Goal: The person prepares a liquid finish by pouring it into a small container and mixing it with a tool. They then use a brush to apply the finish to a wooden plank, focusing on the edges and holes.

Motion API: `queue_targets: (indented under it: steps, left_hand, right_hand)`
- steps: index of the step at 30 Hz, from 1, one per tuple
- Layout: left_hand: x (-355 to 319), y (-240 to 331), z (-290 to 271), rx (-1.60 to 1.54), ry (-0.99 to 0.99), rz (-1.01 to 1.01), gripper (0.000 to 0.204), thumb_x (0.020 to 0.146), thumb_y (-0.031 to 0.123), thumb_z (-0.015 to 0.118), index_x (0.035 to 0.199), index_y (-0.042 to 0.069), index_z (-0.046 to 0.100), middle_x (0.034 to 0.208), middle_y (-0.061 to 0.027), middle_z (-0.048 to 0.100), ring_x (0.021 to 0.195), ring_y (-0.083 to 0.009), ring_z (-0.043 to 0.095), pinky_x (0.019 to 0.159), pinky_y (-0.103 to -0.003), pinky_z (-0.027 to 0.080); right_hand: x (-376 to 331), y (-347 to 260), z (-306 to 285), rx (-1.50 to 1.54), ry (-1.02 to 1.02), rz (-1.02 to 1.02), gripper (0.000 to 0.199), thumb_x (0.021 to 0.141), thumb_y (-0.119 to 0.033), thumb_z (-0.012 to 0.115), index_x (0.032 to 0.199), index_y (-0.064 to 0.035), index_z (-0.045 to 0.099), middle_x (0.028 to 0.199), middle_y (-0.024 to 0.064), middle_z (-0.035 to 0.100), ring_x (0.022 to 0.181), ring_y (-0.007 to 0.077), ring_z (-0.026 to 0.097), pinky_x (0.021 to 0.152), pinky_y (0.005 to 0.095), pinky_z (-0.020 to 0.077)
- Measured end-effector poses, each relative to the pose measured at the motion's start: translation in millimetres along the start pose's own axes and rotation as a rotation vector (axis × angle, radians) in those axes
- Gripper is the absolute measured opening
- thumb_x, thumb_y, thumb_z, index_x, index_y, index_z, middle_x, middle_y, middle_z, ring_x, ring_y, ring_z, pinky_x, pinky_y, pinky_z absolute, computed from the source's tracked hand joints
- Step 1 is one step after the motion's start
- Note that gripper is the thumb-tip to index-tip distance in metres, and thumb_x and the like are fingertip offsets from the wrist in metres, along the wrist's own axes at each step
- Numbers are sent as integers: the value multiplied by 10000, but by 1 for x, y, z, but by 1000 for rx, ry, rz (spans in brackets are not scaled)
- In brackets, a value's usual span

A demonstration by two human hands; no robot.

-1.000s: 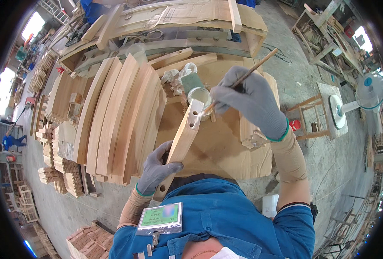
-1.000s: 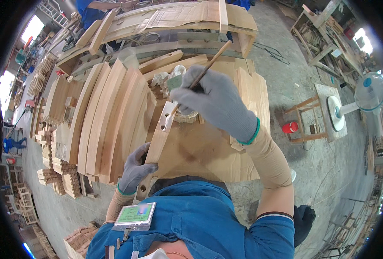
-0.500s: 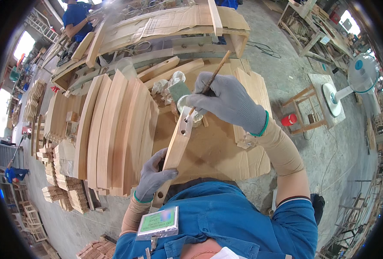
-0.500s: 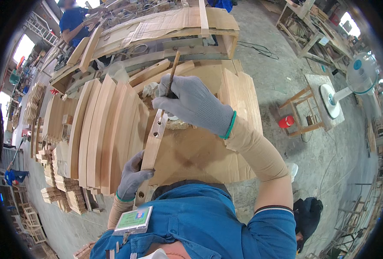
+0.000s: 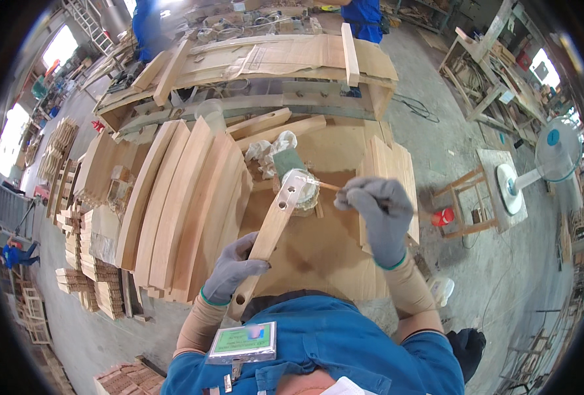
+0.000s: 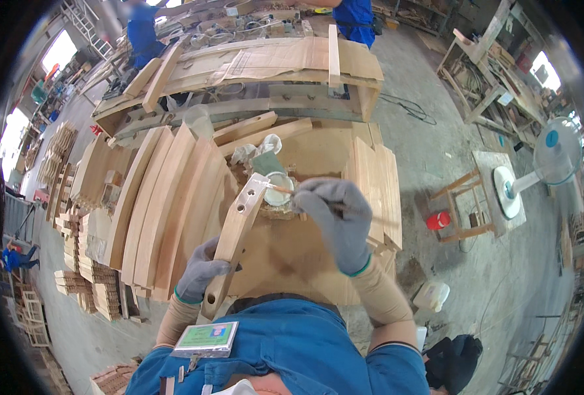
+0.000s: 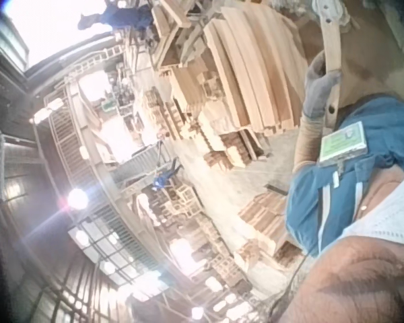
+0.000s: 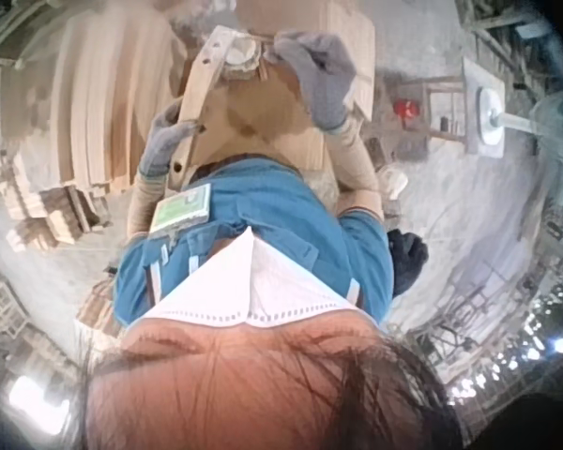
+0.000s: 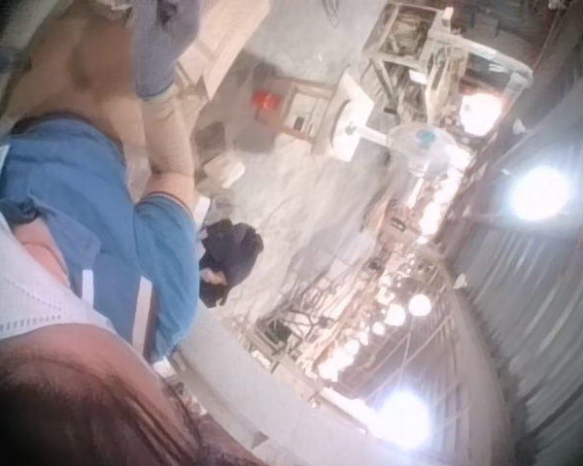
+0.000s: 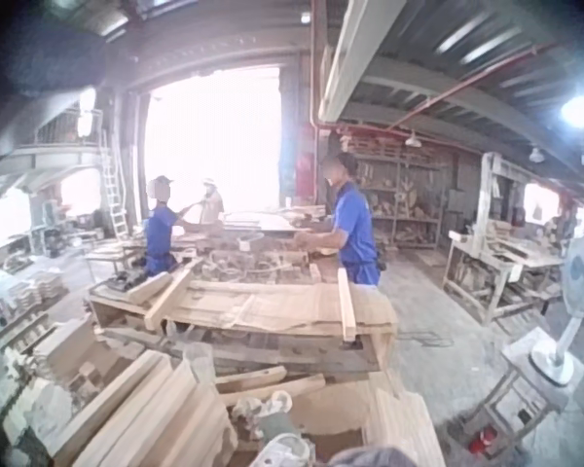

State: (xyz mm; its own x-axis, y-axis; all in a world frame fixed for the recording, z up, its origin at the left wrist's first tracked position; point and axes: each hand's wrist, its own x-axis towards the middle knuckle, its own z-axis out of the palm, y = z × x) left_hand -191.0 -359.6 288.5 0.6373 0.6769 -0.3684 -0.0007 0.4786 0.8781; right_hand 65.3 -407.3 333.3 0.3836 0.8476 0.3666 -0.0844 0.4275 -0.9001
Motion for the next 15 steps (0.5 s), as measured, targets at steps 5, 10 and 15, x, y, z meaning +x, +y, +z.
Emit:
queue_targets:
  steps: [5, 10, 15]
  left_hand:
    - [3, 8, 4, -77, -82, -3, 654, 644, 132, 712, 1241, -27, 496, 1061, -50, 565, 966, -127, 540, 827, -262, 478]
    - [9, 12, 9, -86, -58, -18, 679, 632, 99, 724, 1253, -36, 485, 1091, -53, 561, 972, -129, 542, 840, -265, 471]
    - [23, 15, 12, -55, -67, -25, 689, 624, 91, 734, 1255, -33, 487, 1083, -42, 564, 960, -118, 535, 835, -244, 446]
  right_hand:
    - [-17, 34, 2, -16, 49, -105, 174, 796, 154, 533, 809, 3, 448, 961, 174, 587, 882, 239, 623, 816, 382, 551]
    - [-18, 43, -7, 115, 68, -138, 235, 761, 203, 537, 815, -9, 454, 998, 157, 574, 956, 252, 601, 855, 396, 540]
    - [-5, 51, -21, 77, 102, -85, 144, 810, 151, 509, 852, 14, 487, 993, 154, 573, 952, 238, 606, 864, 397, 533]
